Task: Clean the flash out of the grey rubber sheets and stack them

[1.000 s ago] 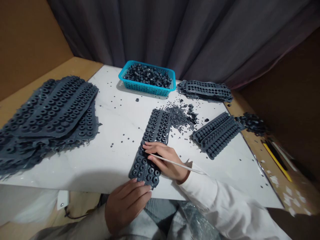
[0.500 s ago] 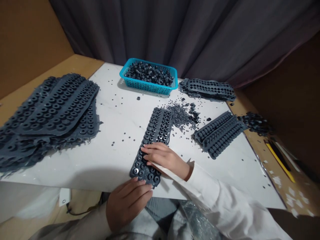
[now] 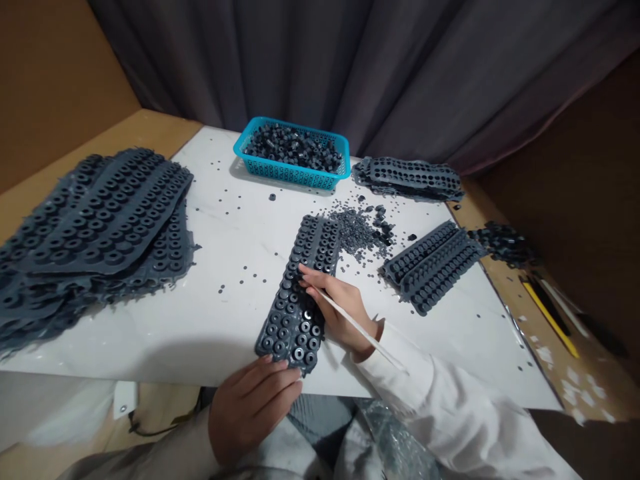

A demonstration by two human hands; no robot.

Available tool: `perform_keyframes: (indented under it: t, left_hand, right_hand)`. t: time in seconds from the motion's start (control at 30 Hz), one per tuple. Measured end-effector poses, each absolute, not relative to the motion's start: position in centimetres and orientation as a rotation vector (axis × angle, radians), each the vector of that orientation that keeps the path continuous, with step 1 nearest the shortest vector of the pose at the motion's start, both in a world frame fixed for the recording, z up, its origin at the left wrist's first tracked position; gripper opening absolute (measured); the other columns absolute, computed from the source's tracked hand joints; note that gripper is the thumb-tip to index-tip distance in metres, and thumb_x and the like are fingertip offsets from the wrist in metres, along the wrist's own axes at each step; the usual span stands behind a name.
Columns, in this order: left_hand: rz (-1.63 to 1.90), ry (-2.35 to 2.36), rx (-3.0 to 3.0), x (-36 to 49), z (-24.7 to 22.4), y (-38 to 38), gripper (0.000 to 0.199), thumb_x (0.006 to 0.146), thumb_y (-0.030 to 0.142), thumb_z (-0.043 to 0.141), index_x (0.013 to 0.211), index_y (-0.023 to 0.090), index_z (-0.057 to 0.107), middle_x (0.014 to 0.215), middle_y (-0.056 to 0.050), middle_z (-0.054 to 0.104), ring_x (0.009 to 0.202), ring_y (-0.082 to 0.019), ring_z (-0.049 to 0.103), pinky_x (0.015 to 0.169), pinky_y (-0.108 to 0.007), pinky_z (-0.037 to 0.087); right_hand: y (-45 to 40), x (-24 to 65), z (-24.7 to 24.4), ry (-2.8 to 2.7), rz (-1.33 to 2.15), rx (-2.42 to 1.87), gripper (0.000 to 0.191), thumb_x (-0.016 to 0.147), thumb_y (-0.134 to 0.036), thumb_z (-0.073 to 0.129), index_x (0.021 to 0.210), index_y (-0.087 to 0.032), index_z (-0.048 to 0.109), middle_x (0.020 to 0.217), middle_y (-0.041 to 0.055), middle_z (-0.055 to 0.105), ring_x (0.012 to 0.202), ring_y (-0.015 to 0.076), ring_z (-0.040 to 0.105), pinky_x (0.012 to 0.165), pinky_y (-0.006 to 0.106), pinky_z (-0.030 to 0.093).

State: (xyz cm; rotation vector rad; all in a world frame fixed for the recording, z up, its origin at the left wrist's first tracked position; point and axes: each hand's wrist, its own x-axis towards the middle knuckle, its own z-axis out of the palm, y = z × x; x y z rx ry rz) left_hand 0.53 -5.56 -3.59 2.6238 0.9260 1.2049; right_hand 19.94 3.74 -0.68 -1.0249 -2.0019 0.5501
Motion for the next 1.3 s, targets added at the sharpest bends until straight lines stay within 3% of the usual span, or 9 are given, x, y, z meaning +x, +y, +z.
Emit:
perform_keyframes:
  t: [0.3,0.43,0.63,0.8,0.9,1.07,1.3]
  left_hand:
    - [1.194,0.94,2.621,0.3,-3.9,-5.8,0.015,0.09,0.011,0.051,0.092,0.016,0.065,0.095,0.0,0.072,0.092,-0.012,0.065,0.095,-0.028,0.045]
    - [1.204,0.901,2.629,0.2,-4.3,-5.9,0.015,0.089,0.01,0.052,0.093,0.015,0.065,0.096,-0.002,0.071,0.094,-0.013,0.063,0.096,-0.03,0.044]
    - [1.186,0.932,2.622,0.1,-4.9,-6.1,0.015,0.088,0.011,0.054,0.094,0.016,0.066,0.099,0.001,0.071,0.096,-0.012,0.062,0.1,-0.029,0.039]
    - [1.173,0.915,2.632,0.1,-4.9,-5.9,0.015,0.089,0.011,0.053,0.095,0.016,0.066,0.1,0.002,0.071,0.096,-0.012,0.062,0.1,-0.029,0.039]
    - [1.194,0.927,2.63,0.3,-4.7,-5.8,0.016,0.09,0.011,0.051,0.092,0.016,0.066,0.097,0.002,0.071,0.094,-0.012,0.062,0.098,-0.028,0.04]
    - [1.181,0.94,2.622,0.2,-4.9,-6.0,0.015,0.089,0.011,0.052,0.094,0.017,0.066,0.099,0.003,0.071,0.095,-0.011,0.062,0.1,-0.028,0.038]
    - [1.194,0.951,2.614,0.3,-5.0,-6.1,0.015,0.089,0.012,0.053,0.095,0.018,0.065,0.099,0.002,0.071,0.095,-0.011,0.062,0.099,-0.028,0.04]
  right_hand:
    - [4.2,19.9,-0.2,-2.12,0.769,-0.83,0.012,0.088,-0.021,0.055,0.1,-0.02,0.06,0.114,0.0084,0.067,0.118,0.02,0.053,0.098,0.042,0.046]
    - [4.2,20.0,-0.3,-2.178,0.754,-0.83,0.011,0.089,-0.021,0.055,0.099,-0.02,0.06,0.113,0.0076,0.067,0.119,0.02,0.052,0.099,0.042,0.043]
    - [4.4,20.1,-0.4,-2.397,0.396,-0.745,0.01,0.091,-0.021,0.052,0.098,-0.018,0.059,0.113,0.0084,0.068,0.111,0.0208,0.058,0.088,0.039,0.047]
    - [4.8,20.6,-0.6,-2.316,0.163,-0.816,0.019,0.09,-0.013,0.049,0.108,-0.017,0.055,0.125,0.0157,0.059,0.104,0.0219,0.06,0.083,0.04,0.05]
    - [4.9,20.7,-0.7,-2.174,0.271,-0.928,0.017,0.091,-0.015,0.048,0.106,-0.019,0.055,0.12,0.0139,0.062,0.101,0.0191,0.062,0.084,0.038,0.052]
    - [4.8,20.2,-0.6,-2.161,0.665,-0.849,0.012,0.09,-0.022,0.052,0.101,-0.02,0.058,0.113,0.0088,0.067,0.117,0.0193,0.055,0.095,0.039,0.048]
    - [4.9,20.1,-0.6,-2.172,0.741,-0.865,0.013,0.09,-0.022,0.053,0.101,-0.02,0.059,0.115,0.0089,0.066,0.116,0.0193,0.055,0.096,0.041,0.046]
